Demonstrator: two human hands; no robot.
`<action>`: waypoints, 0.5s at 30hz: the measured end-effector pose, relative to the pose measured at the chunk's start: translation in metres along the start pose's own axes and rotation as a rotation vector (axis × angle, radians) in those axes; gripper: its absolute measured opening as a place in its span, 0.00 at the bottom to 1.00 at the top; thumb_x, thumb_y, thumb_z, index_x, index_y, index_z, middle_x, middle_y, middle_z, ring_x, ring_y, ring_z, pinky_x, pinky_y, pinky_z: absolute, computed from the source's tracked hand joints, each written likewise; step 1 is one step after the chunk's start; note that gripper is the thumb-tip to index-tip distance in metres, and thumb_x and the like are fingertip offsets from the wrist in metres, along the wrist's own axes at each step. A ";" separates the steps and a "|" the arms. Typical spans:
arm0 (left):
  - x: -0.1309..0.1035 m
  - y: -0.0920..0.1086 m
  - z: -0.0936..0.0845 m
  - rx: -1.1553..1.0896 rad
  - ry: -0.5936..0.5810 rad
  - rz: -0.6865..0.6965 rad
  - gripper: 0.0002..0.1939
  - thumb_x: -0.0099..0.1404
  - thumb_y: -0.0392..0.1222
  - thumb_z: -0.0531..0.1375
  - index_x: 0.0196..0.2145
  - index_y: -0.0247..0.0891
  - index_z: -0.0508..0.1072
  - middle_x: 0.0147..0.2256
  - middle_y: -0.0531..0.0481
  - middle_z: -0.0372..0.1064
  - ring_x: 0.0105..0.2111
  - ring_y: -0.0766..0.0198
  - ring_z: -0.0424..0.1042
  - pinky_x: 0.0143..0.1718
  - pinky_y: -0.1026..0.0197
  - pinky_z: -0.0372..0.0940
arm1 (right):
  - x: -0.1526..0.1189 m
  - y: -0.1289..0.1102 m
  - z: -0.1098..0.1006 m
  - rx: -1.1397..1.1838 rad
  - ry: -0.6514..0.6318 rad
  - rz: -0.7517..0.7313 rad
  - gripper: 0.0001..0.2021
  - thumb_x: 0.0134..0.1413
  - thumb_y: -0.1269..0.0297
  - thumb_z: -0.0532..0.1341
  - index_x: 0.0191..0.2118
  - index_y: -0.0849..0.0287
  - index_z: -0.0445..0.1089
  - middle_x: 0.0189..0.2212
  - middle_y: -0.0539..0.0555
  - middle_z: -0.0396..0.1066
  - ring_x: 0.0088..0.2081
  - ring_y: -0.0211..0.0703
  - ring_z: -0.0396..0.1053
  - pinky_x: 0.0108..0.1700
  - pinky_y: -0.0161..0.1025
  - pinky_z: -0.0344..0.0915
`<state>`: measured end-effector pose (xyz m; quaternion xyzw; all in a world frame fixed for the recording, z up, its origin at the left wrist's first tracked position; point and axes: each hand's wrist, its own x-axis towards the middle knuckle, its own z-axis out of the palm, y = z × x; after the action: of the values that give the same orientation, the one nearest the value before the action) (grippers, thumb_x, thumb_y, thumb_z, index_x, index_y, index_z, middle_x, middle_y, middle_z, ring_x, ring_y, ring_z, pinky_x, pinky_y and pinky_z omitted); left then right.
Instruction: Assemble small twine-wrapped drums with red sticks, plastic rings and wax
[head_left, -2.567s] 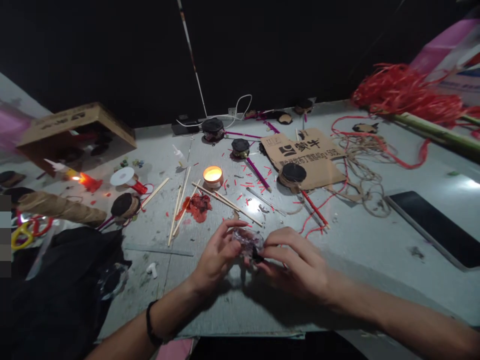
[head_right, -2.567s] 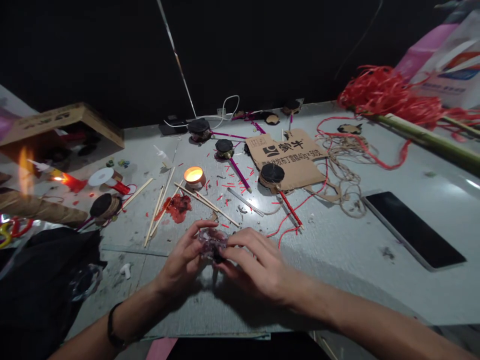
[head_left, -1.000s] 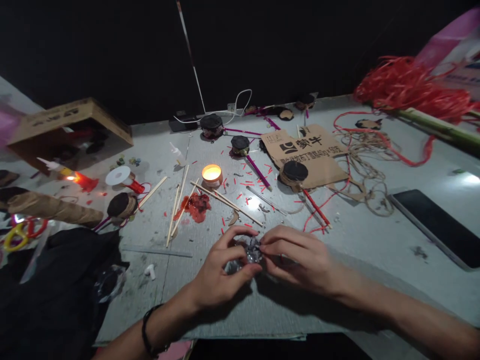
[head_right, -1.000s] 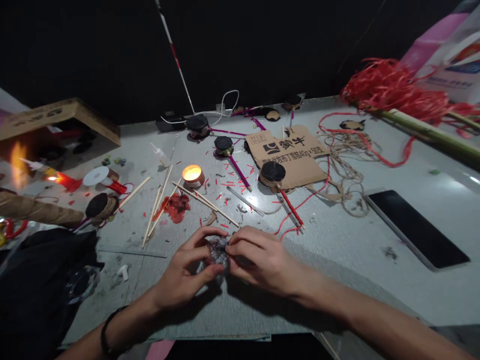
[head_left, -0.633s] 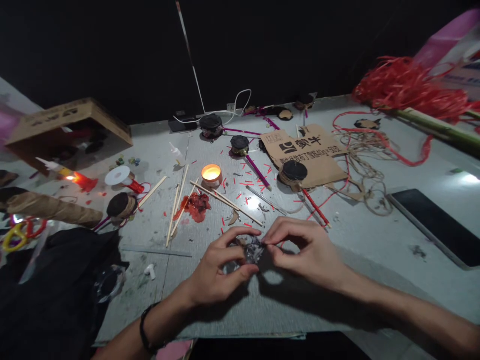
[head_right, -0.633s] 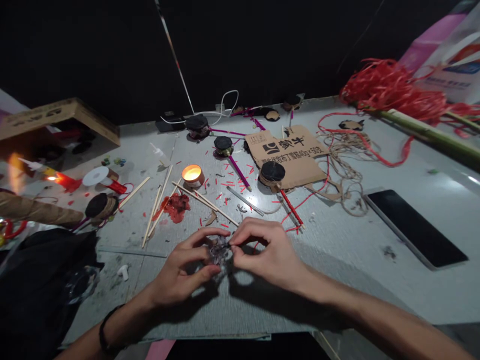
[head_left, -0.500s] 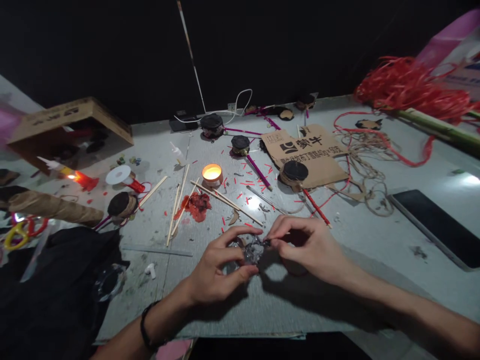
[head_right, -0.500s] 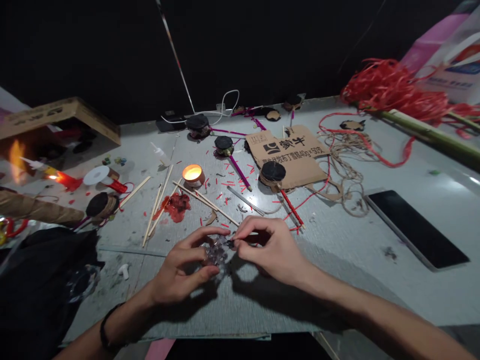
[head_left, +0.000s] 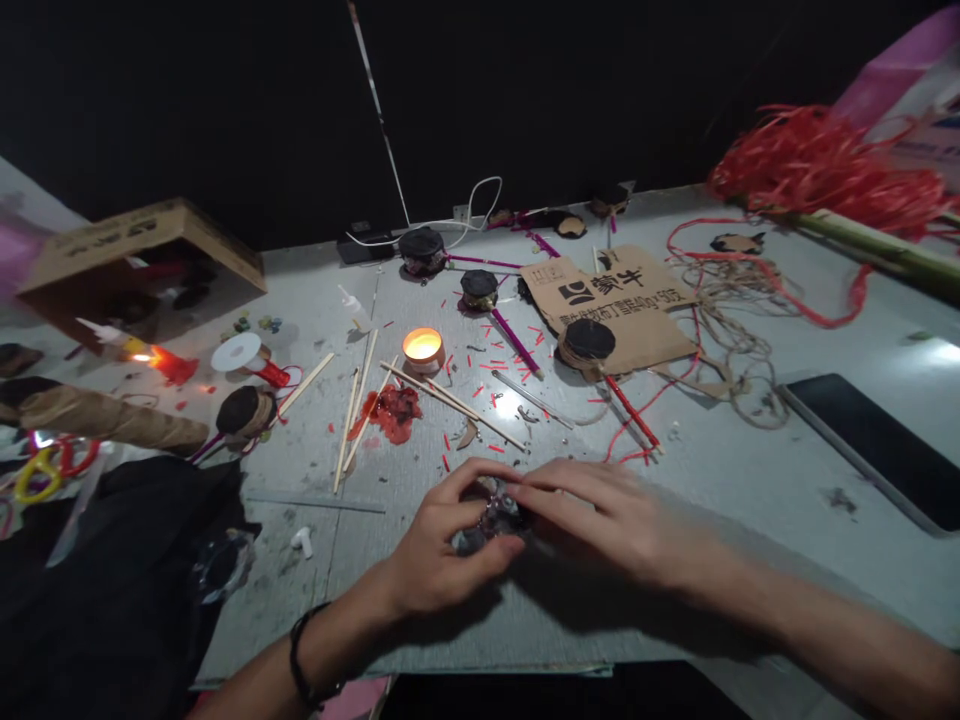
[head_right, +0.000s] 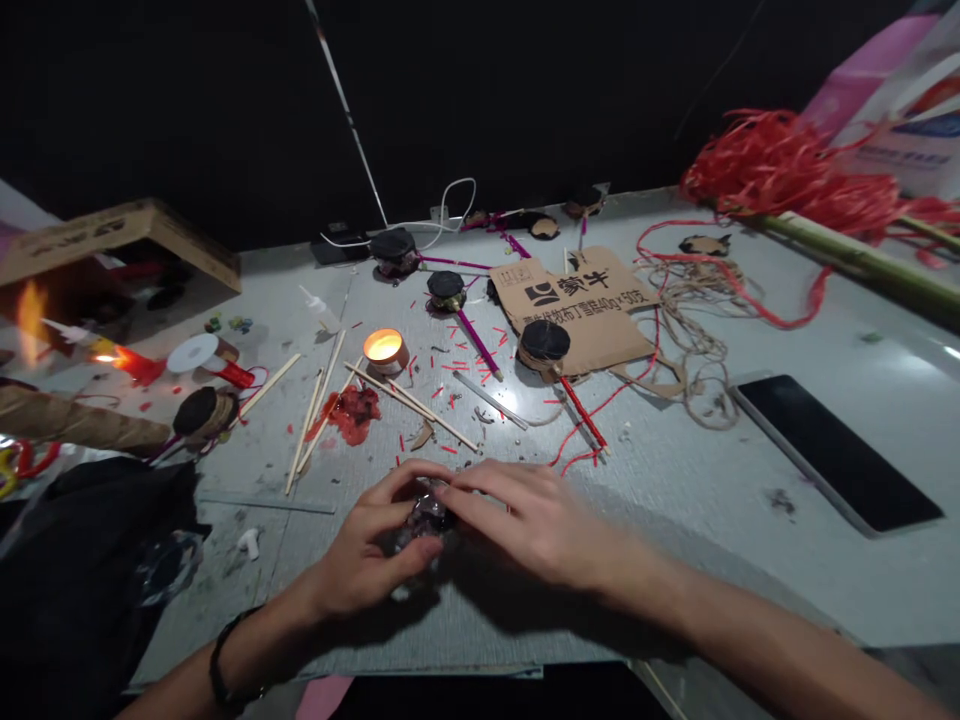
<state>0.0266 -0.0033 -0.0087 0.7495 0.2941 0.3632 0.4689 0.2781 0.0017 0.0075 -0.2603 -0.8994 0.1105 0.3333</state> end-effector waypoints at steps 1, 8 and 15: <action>0.000 0.001 0.000 -0.001 -0.007 -0.015 0.08 0.75 0.44 0.65 0.45 0.38 0.81 0.57 0.40 0.72 0.54 0.54 0.75 0.57 0.52 0.71 | 0.001 -0.002 -0.003 -0.060 -0.007 -0.030 0.14 0.77 0.73 0.54 0.61 0.61 0.70 0.48 0.63 0.81 0.47 0.49 0.81 0.44 0.44 0.80; 0.002 0.003 -0.002 -0.028 -0.033 -0.105 0.09 0.77 0.45 0.63 0.50 0.42 0.80 0.59 0.41 0.70 0.62 0.51 0.70 0.66 0.46 0.65 | 0.003 -0.008 -0.002 -0.131 -0.050 -0.151 0.15 0.74 0.76 0.53 0.56 0.64 0.74 0.43 0.65 0.82 0.44 0.53 0.80 0.43 0.48 0.80; 0.004 0.005 -0.005 -0.143 -0.041 -0.160 0.09 0.78 0.45 0.61 0.46 0.42 0.81 0.61 0.41 0.70 0.64 0.51 0.69 0.69 0.45 0.62 | 0.002 -0.008 0.016 0.268 0.097 0.184 0.10 0.72 0.75 0.57 0.51 0.57 0.73 0.41 0.58 0.78 0.41 0.46 0.77 0.41 0.42 0.78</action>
<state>0.0259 0.0004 -0.0013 0.6955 0.3165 0.3292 0.5547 0.2632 -0.0049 -0.0003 -0.2997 -0.8319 0.2468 0.3965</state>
